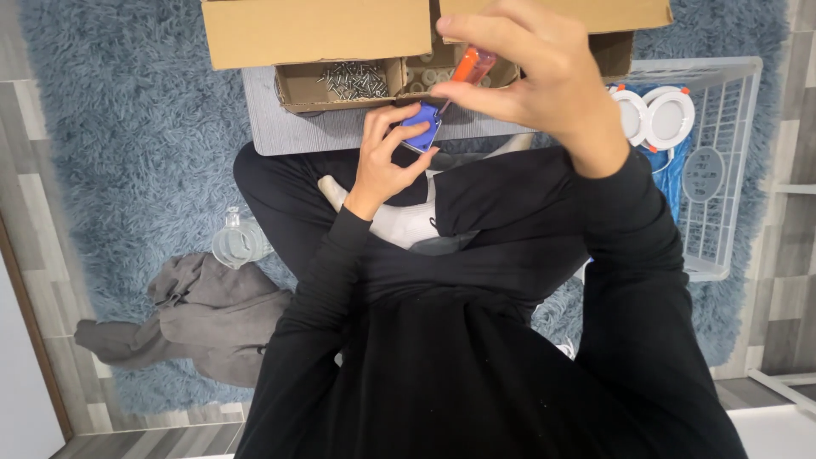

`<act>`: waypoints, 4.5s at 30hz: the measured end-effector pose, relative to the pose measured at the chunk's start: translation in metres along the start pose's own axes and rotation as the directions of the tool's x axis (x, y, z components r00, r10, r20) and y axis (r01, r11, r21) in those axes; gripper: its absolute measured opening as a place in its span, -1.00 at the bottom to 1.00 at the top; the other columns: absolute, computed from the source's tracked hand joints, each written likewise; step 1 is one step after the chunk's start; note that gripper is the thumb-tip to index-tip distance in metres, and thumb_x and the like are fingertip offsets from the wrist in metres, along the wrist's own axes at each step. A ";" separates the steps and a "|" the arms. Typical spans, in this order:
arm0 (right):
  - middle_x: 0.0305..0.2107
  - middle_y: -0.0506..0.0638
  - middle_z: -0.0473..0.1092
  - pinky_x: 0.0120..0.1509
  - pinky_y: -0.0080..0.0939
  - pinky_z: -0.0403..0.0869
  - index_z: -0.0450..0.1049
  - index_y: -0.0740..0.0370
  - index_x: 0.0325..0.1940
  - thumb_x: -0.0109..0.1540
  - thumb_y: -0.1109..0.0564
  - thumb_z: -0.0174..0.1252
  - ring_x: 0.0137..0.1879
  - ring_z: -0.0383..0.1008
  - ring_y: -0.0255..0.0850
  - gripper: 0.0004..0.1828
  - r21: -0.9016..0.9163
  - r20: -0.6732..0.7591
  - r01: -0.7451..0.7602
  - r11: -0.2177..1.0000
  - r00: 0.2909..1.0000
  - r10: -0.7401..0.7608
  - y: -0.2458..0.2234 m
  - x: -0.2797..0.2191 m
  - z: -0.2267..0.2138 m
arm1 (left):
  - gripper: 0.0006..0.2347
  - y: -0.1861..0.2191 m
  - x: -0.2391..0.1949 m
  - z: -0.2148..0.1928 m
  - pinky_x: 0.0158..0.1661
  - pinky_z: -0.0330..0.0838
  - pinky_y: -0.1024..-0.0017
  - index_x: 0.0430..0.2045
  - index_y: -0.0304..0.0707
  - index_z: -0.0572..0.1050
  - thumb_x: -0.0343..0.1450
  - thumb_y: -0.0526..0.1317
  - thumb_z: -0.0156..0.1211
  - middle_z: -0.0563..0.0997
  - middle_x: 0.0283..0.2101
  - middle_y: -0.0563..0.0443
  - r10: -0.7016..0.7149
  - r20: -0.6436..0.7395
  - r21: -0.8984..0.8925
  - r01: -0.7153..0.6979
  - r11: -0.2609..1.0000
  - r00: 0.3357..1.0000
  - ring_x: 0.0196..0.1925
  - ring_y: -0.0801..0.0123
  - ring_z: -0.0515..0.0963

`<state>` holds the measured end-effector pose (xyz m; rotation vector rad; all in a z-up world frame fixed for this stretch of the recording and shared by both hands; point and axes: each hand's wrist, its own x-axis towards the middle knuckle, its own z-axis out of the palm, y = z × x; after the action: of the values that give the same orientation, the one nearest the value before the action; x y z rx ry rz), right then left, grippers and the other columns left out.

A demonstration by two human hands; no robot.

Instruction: Assembling small electrical or hardware components using a screwdriver while sitting on the floor.

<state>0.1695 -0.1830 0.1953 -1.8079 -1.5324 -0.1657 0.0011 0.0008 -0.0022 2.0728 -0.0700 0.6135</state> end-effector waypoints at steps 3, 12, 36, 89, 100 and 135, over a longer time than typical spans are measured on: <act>-0.26 0.07 0.51 -0.22 -0.18 0.37 0.66 0.44 0.29 0.37 0.23 0.89 -0.29 0.40 -0.15 -0.42 -0.156 -0.093 0.033 0.987 0.995 -0.048 0.006 -0.005 0.013 | -0.67 0.000 0.000 -0.001 0.30 0.46 0.18 -0.04 -0.21 0.69 0.32 -0.32 0.63 0.56 0.25 0.05 0.003 0.001 -0.004 -0.003 1.000 1.000 0.24 0.10 0.50; 0.37 0.45 0.41 0.16 0.02 0.52 0.28 0.50 0.63 0.28 0.49 0.33 0.11 0.57 0.20 -0.19 0.231 0.182 -0.070 0.970 0.983 0.027 0.002 -0.002 -0.020 | -0.66 -0.001 -0.001 0.001 0.31 0.47 0.17 -0.06 -0.19 0.69 0.30 -0.33 0.63 0.56 0.25 0.08 -0.009 -0.004 0.004 0.009 1.000 1.000 0.25 0.10 0.50; 0.45 0.41 0.41 0.22 -0.04 0.63 0.13 0.40 0.71 0.24 0.57 0.18 0.29 0.66 0.17 -0.07 0.309 0.257 -0.103 0.945 0.966 0.021 -0.010 0.002 -0.024 | -0.66 -0.002 -0.001 0.000 0.32 0.46 0.15 -0.06 -0.19 0.69 0.30 -0.33 0.65 0.56 0.25 0.07 -0.011 0.010 -0.002 0.011 1.000 1.000 0.24 0.09 0.50; 0.05 0.23 0.60 -0.03 0.01 0.67 0.46 0.32 0.10 0.37 0.26 0.38 -0.01 0.69 0.19 -0.71 -0.077 -0.483 0.074 0.994 0.870 -0.102 0.034 -0.035 0.161 | -0.40 -0.028 -0.025 0.041 0.19 0.42 0.01 0.16 -0.14 0.56 0.29 0.08 0.66 0.46 0.21 -0.16 0.242 -0.269 0.337 -0.144 0.930 0.932 0.13 -0.03 0.53; 0.05 0.25 0.60 -0.13 0.06 0.68 0.44 0.31 0.13 0.35 0.30 0.37 -0.07 0.68 0.23 -0.69 -0.097 -0.494 0.107 0.989 0.858 -0.142 0.020 -0.036 0.151 | -0.43 -0.007 -0.010 -0.008 0.20 0.39 -0.09 0.12 -0.27 0.55 0.32 0.04 0.67 0.55 0.14 -0.18 0.227 -0.307 0.320 -0.124 0.939 0.924 0.14 -0.12 0.55; 0.11 0.40 0.41 0.18 0.02 0.73 0.06 0.12 0.22 0.51 0.21 0.09 0.13 0.63 0.09 -0.65 0.821 -0.456 -0.043 0.569 0.549 0.700 -0.001 -0.138 0.112 | -0.78 0.025 0.022 -0.070 -0.25 0.77 0.30 0.05 -0.46 0.66 0.52 -0.49 0.36 0.67 -0.12 -0.23 -0.138 -0.190 -0.192 0.101 0.976 0.972 -0.26 0.06 0.81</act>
<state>0.0908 -0.2251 0.0422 -1.1000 -0.3686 -0.0291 -0.0149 0.0473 0.0577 1.8147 0.1126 0.7137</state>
